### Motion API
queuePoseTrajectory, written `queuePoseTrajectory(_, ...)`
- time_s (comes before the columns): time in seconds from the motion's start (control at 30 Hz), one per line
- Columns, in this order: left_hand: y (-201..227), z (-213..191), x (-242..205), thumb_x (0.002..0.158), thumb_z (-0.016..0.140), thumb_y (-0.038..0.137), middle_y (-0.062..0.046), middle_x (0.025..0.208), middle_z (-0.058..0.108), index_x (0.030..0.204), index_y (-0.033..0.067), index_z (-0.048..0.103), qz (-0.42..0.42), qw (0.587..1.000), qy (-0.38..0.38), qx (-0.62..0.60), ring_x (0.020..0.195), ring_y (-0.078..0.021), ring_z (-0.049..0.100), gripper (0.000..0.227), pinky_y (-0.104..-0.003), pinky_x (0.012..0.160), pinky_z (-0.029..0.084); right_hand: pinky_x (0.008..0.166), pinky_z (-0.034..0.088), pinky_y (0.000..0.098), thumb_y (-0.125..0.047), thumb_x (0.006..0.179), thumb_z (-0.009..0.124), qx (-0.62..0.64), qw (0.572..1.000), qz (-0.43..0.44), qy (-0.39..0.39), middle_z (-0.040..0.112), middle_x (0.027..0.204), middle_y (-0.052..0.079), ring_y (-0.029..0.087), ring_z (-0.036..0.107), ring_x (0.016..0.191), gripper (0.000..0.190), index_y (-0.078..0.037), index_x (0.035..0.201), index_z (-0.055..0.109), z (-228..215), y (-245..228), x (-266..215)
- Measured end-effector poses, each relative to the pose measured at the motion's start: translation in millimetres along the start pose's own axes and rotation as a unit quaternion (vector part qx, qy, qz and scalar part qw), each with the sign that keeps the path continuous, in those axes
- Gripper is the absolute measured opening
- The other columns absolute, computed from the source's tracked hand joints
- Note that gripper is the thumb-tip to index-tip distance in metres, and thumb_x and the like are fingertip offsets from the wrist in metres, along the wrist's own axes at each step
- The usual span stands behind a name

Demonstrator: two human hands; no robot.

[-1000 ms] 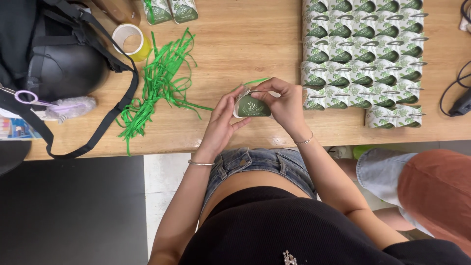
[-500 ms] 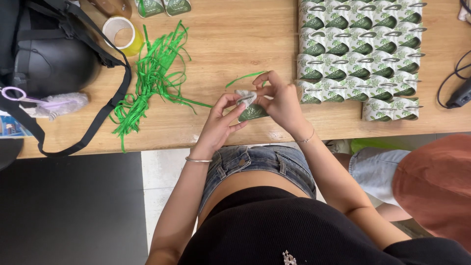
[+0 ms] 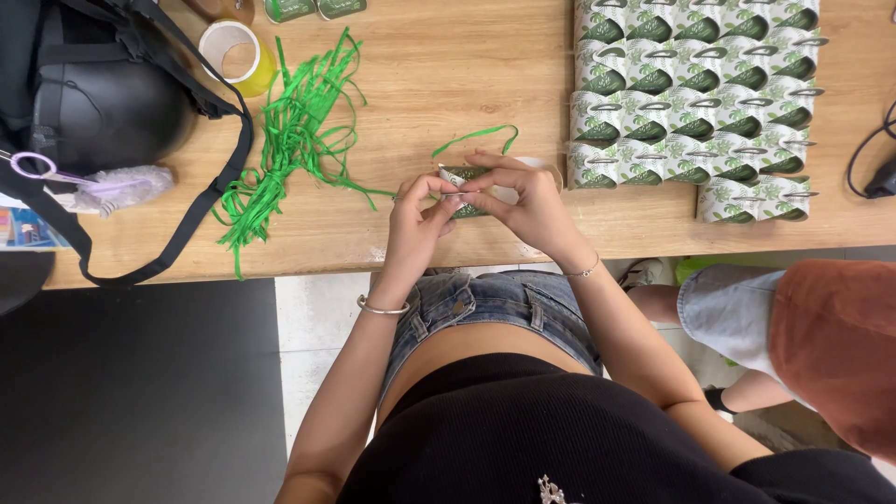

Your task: The recorder is placing small items into decorative flower-shaped paper boxes and securing them with green ribbons.

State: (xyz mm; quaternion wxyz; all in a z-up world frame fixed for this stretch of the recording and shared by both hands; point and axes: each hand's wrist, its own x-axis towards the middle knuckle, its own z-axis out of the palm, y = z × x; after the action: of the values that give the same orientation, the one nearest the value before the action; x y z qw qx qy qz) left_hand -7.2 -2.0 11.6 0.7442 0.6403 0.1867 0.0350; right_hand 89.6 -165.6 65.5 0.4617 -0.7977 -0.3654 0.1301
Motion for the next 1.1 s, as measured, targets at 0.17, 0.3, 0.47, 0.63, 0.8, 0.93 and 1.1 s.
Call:
queuePoseTrajectory(0.17,-9.6,-5.8,4.9,0.095,0.071,0.008,-0.007,0.142,0.045,0.101,0.0045,0.065,0.007,0.999,-0.038,-0.016,0.101,-0.0176,0.072,0.009,-0.03,0.079,0.067,0.103,0.053,0.0384,-0.012,0.087,0.082,0.017,1.0,0.009,0.025,0.068,0.133,0.017,0.028,0.067,0.123,0.019,-0.009,0.106,0.08,-1.7,9.2,-8.3)
queuePoseTrajectory(0.3,-7.7,-4.2,6.4,0.097,0.069,0.011,-0.007,0.145,0.042,0.102,0.0046,0.064,0.005,0.998,-0.05,-0.035,0.099,-0.017,0.072,0.01,-0.03,0.08,0.067,0.093,0.057,0.0341,-0.011,0.088,0.079,0.003,0.999,0.035,0.04,0.068,0.131,0.015,0.024,0.071,0.109,0.018,-0.009,0.106,0.08,-0.2,7.3,-14.5)
queuePoseTrajectory(0.47,8.0,-3.7,5.1,0.094,0.075,0.018,-0.011,0.141,0.047,0.127,0.0126,0.058,0.023,0.999,-0.026,0.007,0.101,-0.0177,0.072,0.037,-0.033,0.074,0.065,0.095,0.059,0.0312,-0.005,0.093,0.077,0.062,0.994,0.038,0.081,0.073,0.123,0.012,0.021,0.071,0.116,0.016,-0.005,0.11,0.078,8.3,27.0,-13.8)
queuePoseTrajectory(0.63,-3.2,-12.3,10.6,0.093,0.075,0.023,-0.012,0.14,0.048,0.157,0.0268,0.032,-0.04,0.994,-0.058,-0.082,0.11,-0.0221,0.067,0.077,-0.039,0.084,0.059,0.1,0.059,0.0319,0.0,0.096,0.073,0.232,0.968,0.045,0.085,0.07,0.123,0.012,0.02,0.068,0.122,0.014,-0.002,0.109,0.077,8.3,24.0,-11.1)
queuePoseTrajectory(0.8,-3.5,-13.1,14.0,0.097,0.064,0.022,-0.013,0.141,0.052,0.155,0.0253,0.029,-0.112,0.946,-0.108,-0.286,0.114,-0.026,0.066,0.067,-0.051,0.088,0.063,0.095,0.06,0.0296,0.001,0.097,0.069,0.048,0.994,0.025,0.097,0.071,0.125,0.01,0.018,0.07,0.115,0.015,0.0,0.111,0.075,-15.0,-28.6,-4.8)
queuePoseTrajectory(0.93,1.9,-28.3,22.3,0.099,0.062,0.022,-0.011,0.143,0.052,0.152,0.0236,0.031,-0.104,0.948,-0.075,-0.291,0.118,-0.0281,0.066,0.062,-0.05,0.087,0.063,0.09,0.061,0.0306,-0.001,0.105,0.067,0.113,0.967,0.048,0.224,0.07,0.128,0.011,0.016,0.068,0.11,0.019,0.0,0.124,0.068,-50.3,-33.4,-9.7)
queuePoseTrajectory(1.1,7.6,-41.5,24.8,0.105,0.048,0.045,-0.01,0.148,0.052,0.156,0.0242,0.028,-0.06,0.916,-0.148,-0.367,0.124,-0.0266,0.065,0.059,-0.05,0.091,0.062,0.103,0.059,0.0308,-0.002,0.091,0.073,0.287,0.954,0.069,0.048,0.059,0.143,0.006,0.016,0.061,0.13,0.072,-0.011,0.153,0.039,-67.3,2.5,18.4)
